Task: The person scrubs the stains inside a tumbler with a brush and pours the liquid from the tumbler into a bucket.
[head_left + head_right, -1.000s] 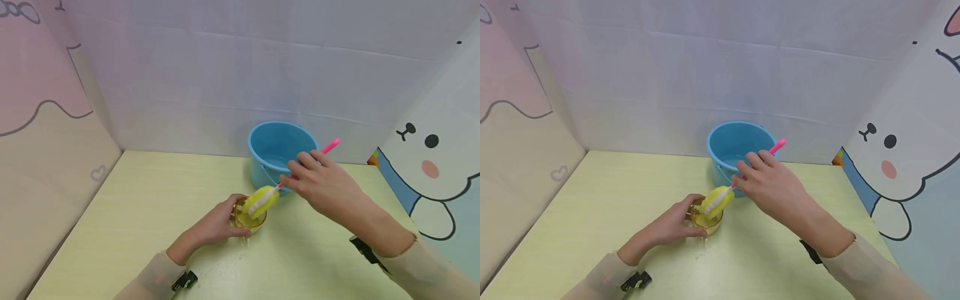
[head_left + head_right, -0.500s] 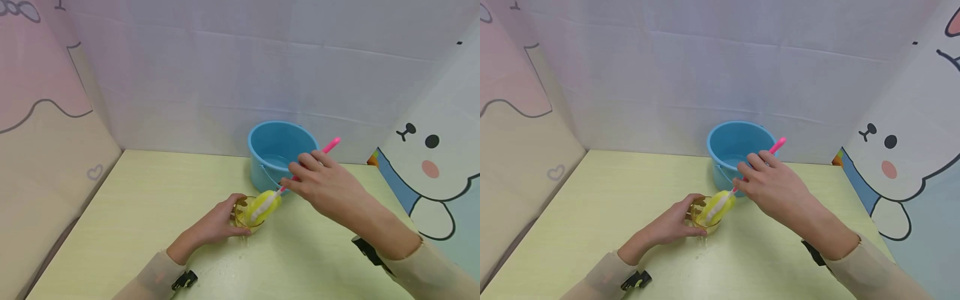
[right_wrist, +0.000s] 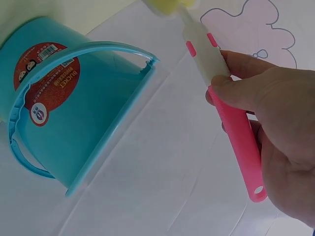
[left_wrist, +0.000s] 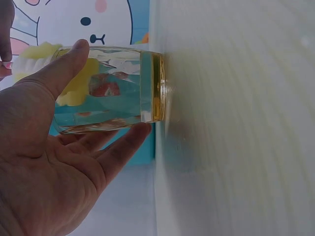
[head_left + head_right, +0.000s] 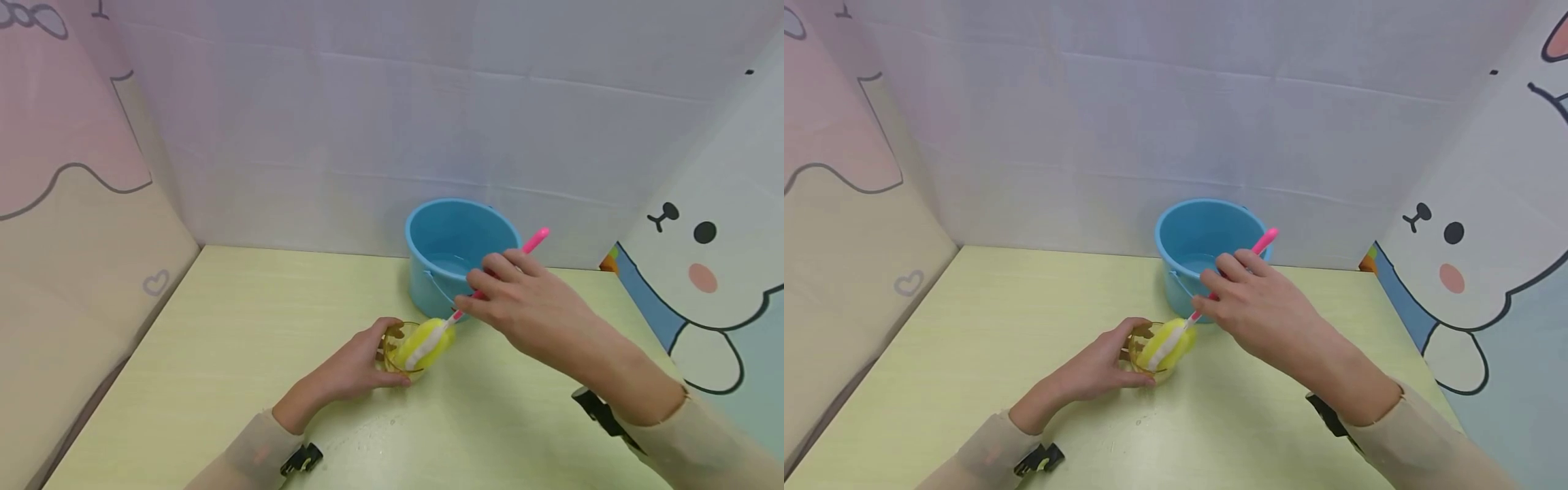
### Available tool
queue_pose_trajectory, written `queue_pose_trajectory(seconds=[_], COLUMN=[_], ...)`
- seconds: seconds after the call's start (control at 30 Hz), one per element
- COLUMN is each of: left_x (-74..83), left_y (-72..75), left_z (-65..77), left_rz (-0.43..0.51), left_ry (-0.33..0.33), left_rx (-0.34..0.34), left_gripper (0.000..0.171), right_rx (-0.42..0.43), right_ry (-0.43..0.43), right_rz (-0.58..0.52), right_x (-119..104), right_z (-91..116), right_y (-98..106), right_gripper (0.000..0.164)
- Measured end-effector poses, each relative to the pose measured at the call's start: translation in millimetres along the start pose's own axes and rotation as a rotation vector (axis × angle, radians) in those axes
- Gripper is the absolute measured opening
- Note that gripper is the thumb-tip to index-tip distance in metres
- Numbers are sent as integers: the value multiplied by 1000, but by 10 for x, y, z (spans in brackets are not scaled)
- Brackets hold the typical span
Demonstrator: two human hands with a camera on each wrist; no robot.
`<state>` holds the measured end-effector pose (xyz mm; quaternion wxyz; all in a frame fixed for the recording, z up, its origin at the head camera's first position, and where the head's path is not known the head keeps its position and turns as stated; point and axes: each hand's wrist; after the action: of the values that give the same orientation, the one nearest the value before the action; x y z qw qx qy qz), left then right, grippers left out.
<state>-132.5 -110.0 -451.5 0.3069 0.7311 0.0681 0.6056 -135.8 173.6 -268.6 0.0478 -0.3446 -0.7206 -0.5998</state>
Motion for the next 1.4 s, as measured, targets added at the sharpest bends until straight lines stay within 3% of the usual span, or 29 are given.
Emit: queue_pose_trajectory(seconds=[0.57, 0.77, 1.4], left_x=[17, 30, 54], left_y=[1, 8, 9], left_z=[3, 1, 8], left_rz=[-5, -4, 36], left_ry=[-12, -20, -5], left_rx=[4, 2, -7], left_gripper=[93, 93, 92], right_rx=[32, 21, 37], right_ry=[2, -22, -94], right_rz=[12, 14, 35], right_x=[-33, -56, -76], right_z=[-10, -10, -28], right_y=[-131, -150, -210], right_gripper=[40, 45, 39])
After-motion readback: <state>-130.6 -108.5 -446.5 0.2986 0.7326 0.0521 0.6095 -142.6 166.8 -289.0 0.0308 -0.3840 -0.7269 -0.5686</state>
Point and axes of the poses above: each hand's wrist, its own z-axis away from the middle knuckle, its own y-axis out of the back of the hand, x = y × z, and after that the axes turned 9 degrees about x, right-handed
